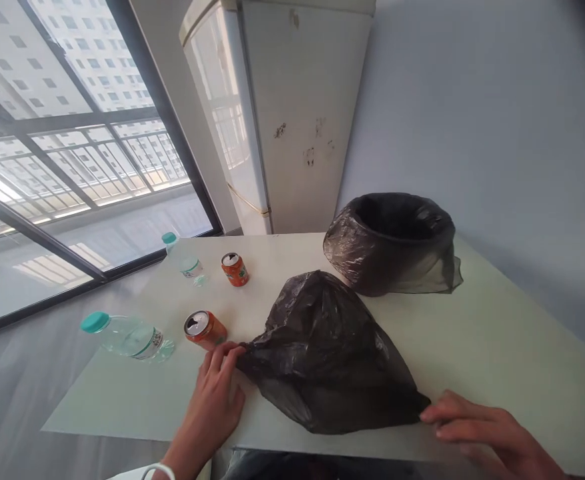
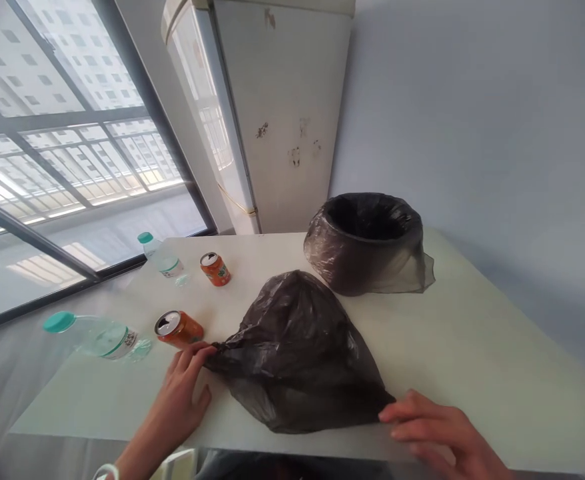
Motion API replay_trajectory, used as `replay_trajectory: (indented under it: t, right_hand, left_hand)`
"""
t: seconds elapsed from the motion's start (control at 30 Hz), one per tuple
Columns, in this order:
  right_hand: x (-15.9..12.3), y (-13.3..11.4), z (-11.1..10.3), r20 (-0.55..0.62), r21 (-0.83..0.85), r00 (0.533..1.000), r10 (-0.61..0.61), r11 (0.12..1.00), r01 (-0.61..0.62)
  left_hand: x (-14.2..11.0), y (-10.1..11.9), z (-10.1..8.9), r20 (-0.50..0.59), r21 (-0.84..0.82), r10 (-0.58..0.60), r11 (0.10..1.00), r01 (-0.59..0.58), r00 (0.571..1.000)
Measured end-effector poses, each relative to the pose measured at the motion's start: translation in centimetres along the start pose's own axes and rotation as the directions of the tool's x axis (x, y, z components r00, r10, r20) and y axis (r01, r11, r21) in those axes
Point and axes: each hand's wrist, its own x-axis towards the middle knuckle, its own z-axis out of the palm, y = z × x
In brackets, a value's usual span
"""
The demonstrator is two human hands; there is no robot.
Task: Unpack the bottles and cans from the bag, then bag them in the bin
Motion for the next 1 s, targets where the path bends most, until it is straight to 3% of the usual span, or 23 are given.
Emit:
replay_trajectory:
  t: [0.03, 0.1, 0.17, 0.23, 0.3, 0.4, 0.43, 0.5, 0.6, 0.73, 0.83, 0.93, 1.0]
  right_hand:
    - [0.1, -0.1, 0.2, -0.098, 0.041, 0.993, 0.061, 0.998, -0.057]
    - [1.3, -0.2, 1.2, -0.316, 0.030, 0.931, 0.181, 0.983, -0.181]
    - [3.0, -0.5, 2.9, -0.415, -0.057, 0.887, 0.204, 0.967, -0.249]
    - [4.2, -1.4, 4.9, -0.325, -0.141, 0.937, 0.131, 0.972, -0.185]
    - [4.6, -3.1, 6.3, -0.137, -0.169, 0.990, 0.044, 0.983, -0.067]
    - [4.0, -6.3, 6.5, 0.125, -0.103, 0.991, -0.043, 0.993, 0.056]
    - [3.8, -7.1, 6.1, 0.152, -0.070, 0.987, -0.045, 0.996, 0.056]
    - [4.1, -8.1, 4.7, 0.079, -0.024, 0.996, 0.035, 0.999, -0.033]
    - [6.0, -7.5, 2.8, -0.211, 0.012, 0.949, 0.234, 0.971, -0.237]
    - [11.0, -5.3, 2.2, -0.454, -0.001, 0.850, 0.266, 0.954, -0.300]
    - [15.1, -4.6, 2.8, -0.526, -0.087, 0.828, 0.196, 0.956, -0.281]
    - [18.8, -4.5, 3.2, -0.489, -0.183, 0.861, 0.140, 0.949, -0.258]
    - [20.8, -4.5, 3.4, -0.423, -0.207, 0.888, 0.181, 0.935, -0.289]
  left_hand:
    - [-0.2, 1.2, -0.3, 0.004, -0.005, 0.029, 1.000, -0.029, 1.000]
    - [-0.4, 3.7, -0.6, -0.068, -0.013, 0.048, 0.999, -0.049, 0.996]
    - [-0.3, 5.7, 0.0, -0.150, -0.011, 0.059, 0.998, -0.061, 0.987]
    - [0.1, 6.7, 1.6, -0.108, 0.001, 0.110, 0.994, -0.111, 0.988]
    - [0.5, 6.6, 4.0, -0.011, 0.033, 0.120, 0.992, -0.120, 0.993]
    - [0.8, 5.2, 7.1, 0.050, 0.106, 0.051, 0.993, -0.056, 0.997]
    - [0.8, 4.6, 7.8, 0.064, 0.120, 0.045, 0.991, -0.052, 0.997]
    - [0.8, 3.7, 8.3, 0.092, 0.124, 0.058, 0.990, -0.069, 0.994]
    - [1.1, 2.9, 7.8, 0.127, 0.089, 0.096, 0.990, -0.108, 0.987]
    - [1.8, 2.7, 6.3, 0.122, 0.051, 0.105, 0.992, -0.112, 0.987]
    - [2.2, 2.9, 5.2, 0.094, 0.028, 0.103, 0.994, -0.106, 0.990]
    - [2.2, 3.3, 4.2, 0.075, 0.000, 0.097, 0.995, -0.097, 0.992]
    - [2.1, 3.6, 3.6, 0.063, -0.019, 0.098, 0.995, -0.097, 0.993]
